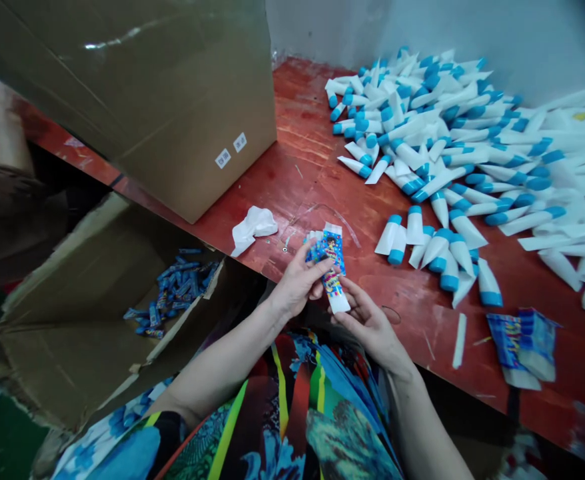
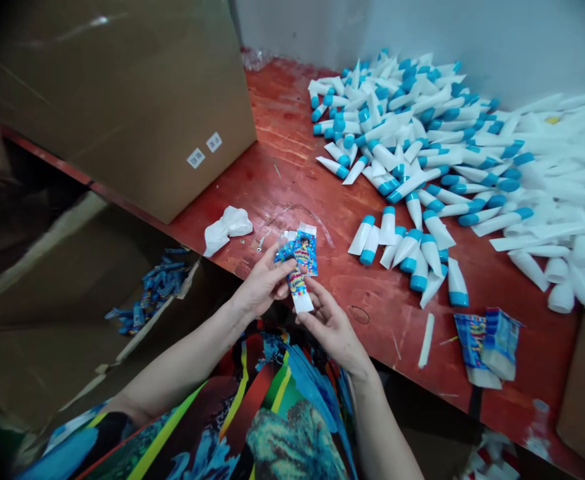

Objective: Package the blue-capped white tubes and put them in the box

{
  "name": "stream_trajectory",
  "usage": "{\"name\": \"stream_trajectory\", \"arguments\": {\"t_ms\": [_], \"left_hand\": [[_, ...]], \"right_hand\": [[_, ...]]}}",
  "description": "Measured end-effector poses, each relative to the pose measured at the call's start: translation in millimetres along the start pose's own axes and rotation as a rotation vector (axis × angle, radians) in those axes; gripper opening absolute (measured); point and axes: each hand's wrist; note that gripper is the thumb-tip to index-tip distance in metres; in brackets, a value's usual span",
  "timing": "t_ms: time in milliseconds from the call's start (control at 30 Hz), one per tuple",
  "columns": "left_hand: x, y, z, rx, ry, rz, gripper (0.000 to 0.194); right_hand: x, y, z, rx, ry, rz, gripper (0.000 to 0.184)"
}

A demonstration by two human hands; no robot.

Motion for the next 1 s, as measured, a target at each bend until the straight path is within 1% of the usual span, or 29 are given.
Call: {"name": "stream_trajectory", "arguments": {"t_ms": [67,133,233,300,367,433,500,533,600,633,667,700,733,800,833,867,900,967,1000], "left_hand": [[0,-2.0,4,-0.004,-0.002,0.024,0.095],[-1,-2.5,10,-0.004,0.002,0.027,0.091],[-3,-2.3,17,0.007,0.007,0.029,0.076],[-4,-4.2,17,0.023,-0.003,0.035,0.064],[-8,-11.0,11,0.054,-0.020,0.019,0.059],[-15,-25.6,0,0.111,-0.013,-0.058,0.065],[-25,-47.8,-13,0.181,0.029,-0.205,0.083],[-30,-59.9,-18,0.216,0.054,-0.287,0.093],[-39,-79.9,-27,0.276,0.064,-0.426,0.109],[-43,-85.3,-29,0.288,0.069,-0.451,0.113],[-45,-86.8,-29,0.282,0.073,-0.443,0.112],[-46,-84.6,-28,0.258,0.076,-0.402,0.105],[-46,-79.3,-26,0.216,0.076,-0.340,0.093],[-40,-63.8,-21,0.102,0.051,-0.218,0.062],[-36,-55.8,-18,0.053,0.040,-0.178,0.053],[-32,-48.8,-16,0.017,0.036,-0.151,0.048],[-28,-43.1,-15,-0.011,0.035,-0.132,0.047],[-23,-35.8,-13,-0.041,0.042,-0.106,0.048],[-23,-33.8,-12,-0.045,0.045,-0.094,0.048]], "right_hand": [[2,-3,-7,0.006,0.010,-0.028,0.061],[7,-3,-12,0.015,0.009,-0.085,0.054],[14,2,-17,0.030,0.000,-0.129,0.048],[17,7,-18,0.021,0.000,-0.124,0.046],[18,10,-16,-0.038,0.002,-0.087,0.044],[20,9,-10,-0.175,-0.008,-0.013,0.042],[26,2,0,-0.360,-0.050,0.025,0.039],[29,-3,7,-0.443,-0.084,0.003,0.037],[37,-11,20,-0.544,-0.154,-0.087,0.037],[40,-13,27,-0.562,-0.173,-0.107,0.038],[42,-12,32,-0.563,-0.177,-0.082,0.039],[44,-8,36,-0.553,-0.169,-0.011,0.042],[44,-2,39,-0.539,-0.153,0.090,0.047],[45,14,38,-0.496,-0.114,0.289,0.059],[44,22,35,-0.464,-0.101,0.346,0.063],[44,29,31,-0.429,-0.095,0.362,0.064],[44,35,26,-0.390,-0.098,0.347,0.061],[45,40,15,-0.290,-0.113,0.276,0.058],[45,41,10,-0.237,-0.114,0.243,0.060]]}}
Point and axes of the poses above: each hand's wrist, its own x-axis towards the middle knuckle, its own y-axis out of the palm, z = x × y, and after that the axes turned 7 degrees about x, right-handed
